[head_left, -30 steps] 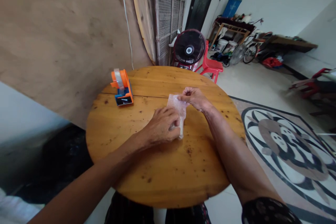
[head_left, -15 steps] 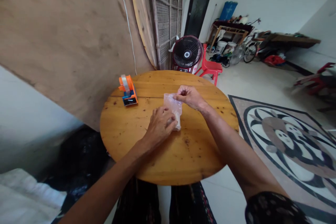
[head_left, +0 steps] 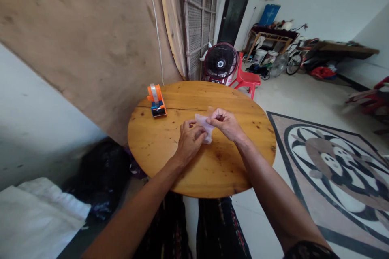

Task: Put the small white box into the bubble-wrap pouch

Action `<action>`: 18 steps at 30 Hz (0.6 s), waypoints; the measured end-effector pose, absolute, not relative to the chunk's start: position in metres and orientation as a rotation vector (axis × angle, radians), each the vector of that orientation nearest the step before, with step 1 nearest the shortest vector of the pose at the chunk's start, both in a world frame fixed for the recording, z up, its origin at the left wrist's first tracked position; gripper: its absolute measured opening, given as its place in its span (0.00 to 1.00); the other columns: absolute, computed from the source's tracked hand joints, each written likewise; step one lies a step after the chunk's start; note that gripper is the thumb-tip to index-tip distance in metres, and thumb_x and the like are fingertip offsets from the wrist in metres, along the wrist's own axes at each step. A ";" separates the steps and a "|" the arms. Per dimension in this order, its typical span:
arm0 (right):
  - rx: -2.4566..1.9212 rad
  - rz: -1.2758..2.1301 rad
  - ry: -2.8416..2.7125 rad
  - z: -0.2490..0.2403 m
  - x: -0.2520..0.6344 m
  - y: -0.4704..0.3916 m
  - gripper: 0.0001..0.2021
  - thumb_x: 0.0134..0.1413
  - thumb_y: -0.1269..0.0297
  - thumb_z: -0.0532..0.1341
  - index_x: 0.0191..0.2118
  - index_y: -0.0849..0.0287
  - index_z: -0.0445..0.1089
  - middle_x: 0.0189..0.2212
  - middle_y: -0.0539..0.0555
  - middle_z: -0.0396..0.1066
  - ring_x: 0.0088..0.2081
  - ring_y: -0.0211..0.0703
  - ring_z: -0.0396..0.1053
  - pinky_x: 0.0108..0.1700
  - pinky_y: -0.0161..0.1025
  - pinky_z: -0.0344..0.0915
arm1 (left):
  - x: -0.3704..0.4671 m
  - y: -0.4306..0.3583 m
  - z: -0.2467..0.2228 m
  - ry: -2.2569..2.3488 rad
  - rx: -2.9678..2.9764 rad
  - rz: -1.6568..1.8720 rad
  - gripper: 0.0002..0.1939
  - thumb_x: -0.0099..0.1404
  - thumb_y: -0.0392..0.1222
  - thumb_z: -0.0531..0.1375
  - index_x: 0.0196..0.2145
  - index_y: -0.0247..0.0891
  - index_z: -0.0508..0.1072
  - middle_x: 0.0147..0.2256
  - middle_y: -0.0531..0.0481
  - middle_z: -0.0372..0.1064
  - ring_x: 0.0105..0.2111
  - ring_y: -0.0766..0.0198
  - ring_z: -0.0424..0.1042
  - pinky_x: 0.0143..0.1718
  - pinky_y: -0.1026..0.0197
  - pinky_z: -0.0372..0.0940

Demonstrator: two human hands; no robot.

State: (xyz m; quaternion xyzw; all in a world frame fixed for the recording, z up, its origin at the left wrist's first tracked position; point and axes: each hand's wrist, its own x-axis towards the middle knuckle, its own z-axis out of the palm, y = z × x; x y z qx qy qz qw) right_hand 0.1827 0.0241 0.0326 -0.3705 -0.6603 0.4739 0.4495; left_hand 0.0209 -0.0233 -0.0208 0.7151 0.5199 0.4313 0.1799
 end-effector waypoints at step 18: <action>-0.845 1.245 -1.615 0.016 0.186 0.003 0.18 0.42 0.52 0.71 0.24 0.57 0.64 0.26 0.47 0.71 0.28 0.35 0.67 0.34 0.36 0.64 | 0.024 -0.016 -0.037 1.416 1.849 1.494 0.28 0.60 0.42 0.63 0.57 0.40 0.62 0.52 0.39 0.57 0.53 0.52 0.63 0.53 0.48 0.64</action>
